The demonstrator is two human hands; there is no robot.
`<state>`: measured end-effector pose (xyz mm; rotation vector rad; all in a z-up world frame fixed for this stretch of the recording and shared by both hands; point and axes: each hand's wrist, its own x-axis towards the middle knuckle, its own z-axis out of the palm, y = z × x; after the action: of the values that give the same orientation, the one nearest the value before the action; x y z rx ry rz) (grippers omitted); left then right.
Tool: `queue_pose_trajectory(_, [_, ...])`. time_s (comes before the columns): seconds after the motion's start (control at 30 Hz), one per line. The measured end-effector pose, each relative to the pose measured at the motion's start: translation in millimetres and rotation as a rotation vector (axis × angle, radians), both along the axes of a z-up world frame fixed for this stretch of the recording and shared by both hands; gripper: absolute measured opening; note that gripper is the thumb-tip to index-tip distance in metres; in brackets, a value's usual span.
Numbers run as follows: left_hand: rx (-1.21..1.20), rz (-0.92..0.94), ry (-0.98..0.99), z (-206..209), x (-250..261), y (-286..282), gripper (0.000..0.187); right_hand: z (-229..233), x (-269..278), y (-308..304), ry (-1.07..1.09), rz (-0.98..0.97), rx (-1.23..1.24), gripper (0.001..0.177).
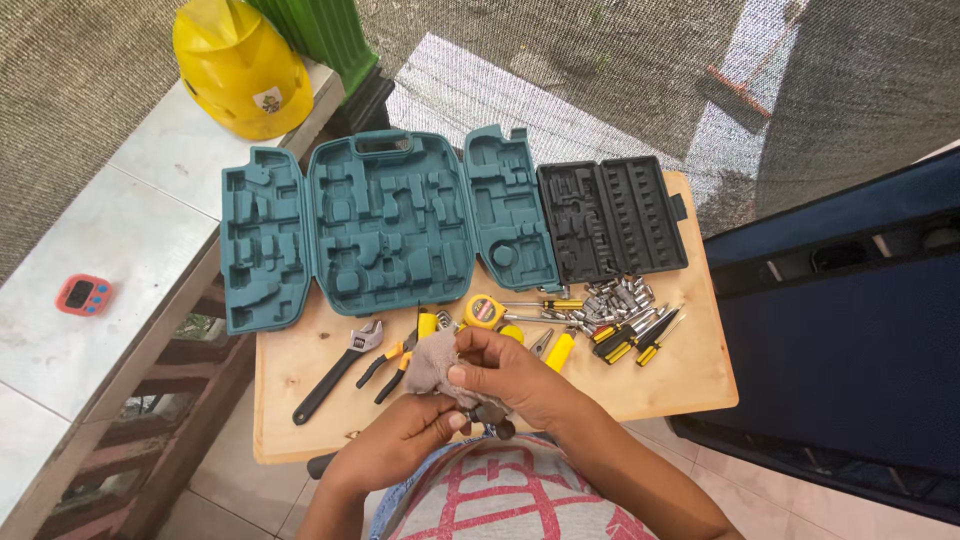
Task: The person wipes a hammer with a cloth, places the hammer into a tool case, and wipes the compartments of the tool case with the cloth.
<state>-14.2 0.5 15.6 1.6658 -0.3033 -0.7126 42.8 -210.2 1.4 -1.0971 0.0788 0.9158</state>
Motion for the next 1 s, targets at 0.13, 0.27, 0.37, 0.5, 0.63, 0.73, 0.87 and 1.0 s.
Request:
queue_pose_trajectory(0.13, [0.128,0.052,0.042,2.7,-1.1,0.2,0.032,1.8,1.2,-6.3,-0.175,0.084,0.076,0.036])
queue_pose_trajectory(0.27, [0.01,0.068,0.046,0.9,-4.1,3.7,0.032,3.7,-2.8,-8.8,-0.229,0.082,0.009,0.032])
queue_pose_trajectory(0.37, [-0.047,0.077,0.088,-3.1,-5.7,4.5,0.032,-1.1,-6.8,-12.8,-0.251,0.067,-0.018,0.02])
queue_pose_trajectory(0.5, [0.04,0.108,0.195,-7.5,-2.4,6.2,0.033,-5.3,-10.6,-16.4,-0.34,-0.022,-0.068,0.011])
queue_pose_trajectory(0.63, [-0.078,0.135,0.013,-12.7,1.7,10.6,0.035,1.9,-6.3,-27.7,-0.437,-0.013,0.029,0.012])
queue_pose_trajectory(0.73, [-0.086,0.147,0.05,-22.2,0.6,14.0,0.035,12.6,-3.8,-31.7,-0.707,0.037,0.069,0.015])
queue_pose_trajectory(0.87, [-0.101,0.208,0.208,-33.3,-4.7,14.8,0.035,26.1,-1.9,-32.6,-0.751,0.078,-0.048,0.015])
queue_pose_trajectory(1.0, [0.035,0.179,-0.052,-30.5,-4.6,5.9,0.029,27.8,-9.0,-11.9,-0.526,0.061,-0.219,0.035])
